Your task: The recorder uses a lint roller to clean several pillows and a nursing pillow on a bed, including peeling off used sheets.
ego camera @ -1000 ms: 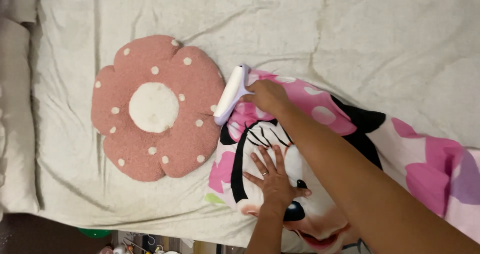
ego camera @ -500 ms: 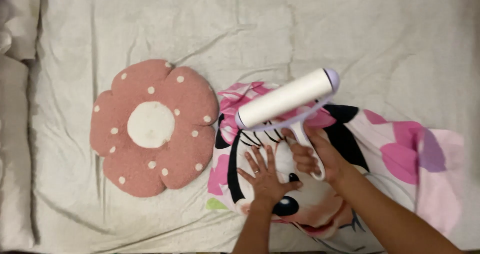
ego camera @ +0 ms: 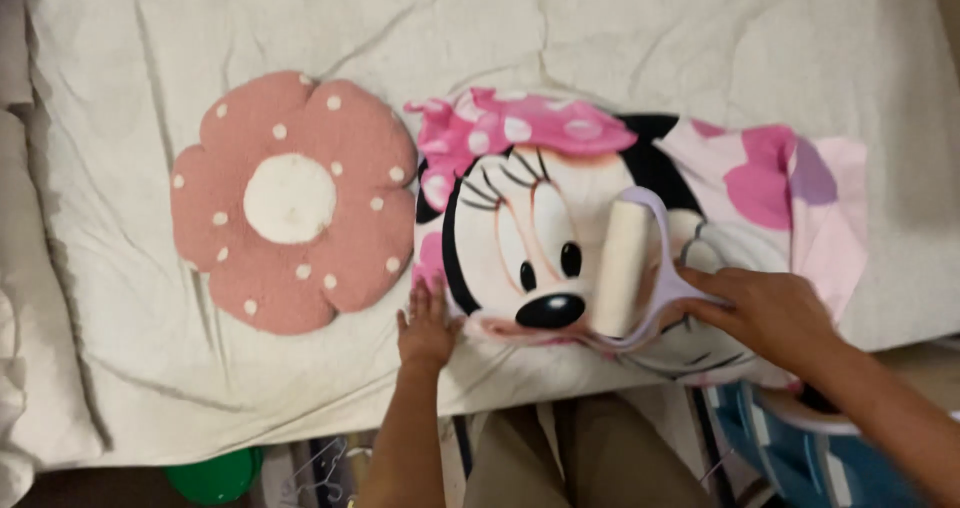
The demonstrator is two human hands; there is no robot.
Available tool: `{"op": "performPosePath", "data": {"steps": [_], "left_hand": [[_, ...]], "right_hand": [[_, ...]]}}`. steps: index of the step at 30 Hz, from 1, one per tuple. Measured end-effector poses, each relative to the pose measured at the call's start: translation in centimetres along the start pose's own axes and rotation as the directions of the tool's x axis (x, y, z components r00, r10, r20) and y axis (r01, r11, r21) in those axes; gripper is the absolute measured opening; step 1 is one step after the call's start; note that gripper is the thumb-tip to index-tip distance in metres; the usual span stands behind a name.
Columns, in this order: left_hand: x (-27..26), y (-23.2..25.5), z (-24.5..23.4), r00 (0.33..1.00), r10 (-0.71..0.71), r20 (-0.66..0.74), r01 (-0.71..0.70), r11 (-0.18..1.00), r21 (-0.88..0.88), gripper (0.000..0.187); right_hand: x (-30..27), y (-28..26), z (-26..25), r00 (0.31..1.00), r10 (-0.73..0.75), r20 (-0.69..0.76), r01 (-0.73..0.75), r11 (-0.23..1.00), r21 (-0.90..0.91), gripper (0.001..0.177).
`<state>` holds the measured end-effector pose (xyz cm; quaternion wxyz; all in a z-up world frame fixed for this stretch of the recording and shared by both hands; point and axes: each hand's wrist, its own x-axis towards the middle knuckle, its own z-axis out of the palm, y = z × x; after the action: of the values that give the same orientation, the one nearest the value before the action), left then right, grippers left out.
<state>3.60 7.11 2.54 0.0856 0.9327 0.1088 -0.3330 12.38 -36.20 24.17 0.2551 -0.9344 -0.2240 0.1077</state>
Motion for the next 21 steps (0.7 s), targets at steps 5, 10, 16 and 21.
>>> {"op": "performPosePath", "data": {"steps": [5, 10, 16, 21], "left_hand": [[-0.4, -7.5, 0.4, 0.963, -0.251, 0.101, 0.233, 0.958, 0.165, 0.075], [-2.2, -11.6, 0.4, 0.948, -0.308, -0.074, 0.309, 0.951, 0.001, 0.069], [-2.9, -13.6, -0.2, 0.937, -0.269, -0.222, 0.249, 0.962, -0.111, 0.065], [-3.0, -13.9, -1.2, 0.915, -0.195, -0.353, 0.161, 0.979, -0.124, 0.059]], "right_hand": [[-2.1, -3.1, 2.4, 0.938, 0.129, 0.323, 0.083, 0.82, -0.566, 0.058], [-0.6, -1.2, 10.6, 0.957, -0.196, 0.215, 0.271, 0.869, -0.415, 0.041], [2.0, -10.0, 19.3, 0.886, -0.413, 0.213, 0.464, 0.776, -0.427, 0.045], [6.0, -15.3, 27.0, 0.933, -0.244, 0.264, 0.321, 0.896, -0.306, 0.031]]}}
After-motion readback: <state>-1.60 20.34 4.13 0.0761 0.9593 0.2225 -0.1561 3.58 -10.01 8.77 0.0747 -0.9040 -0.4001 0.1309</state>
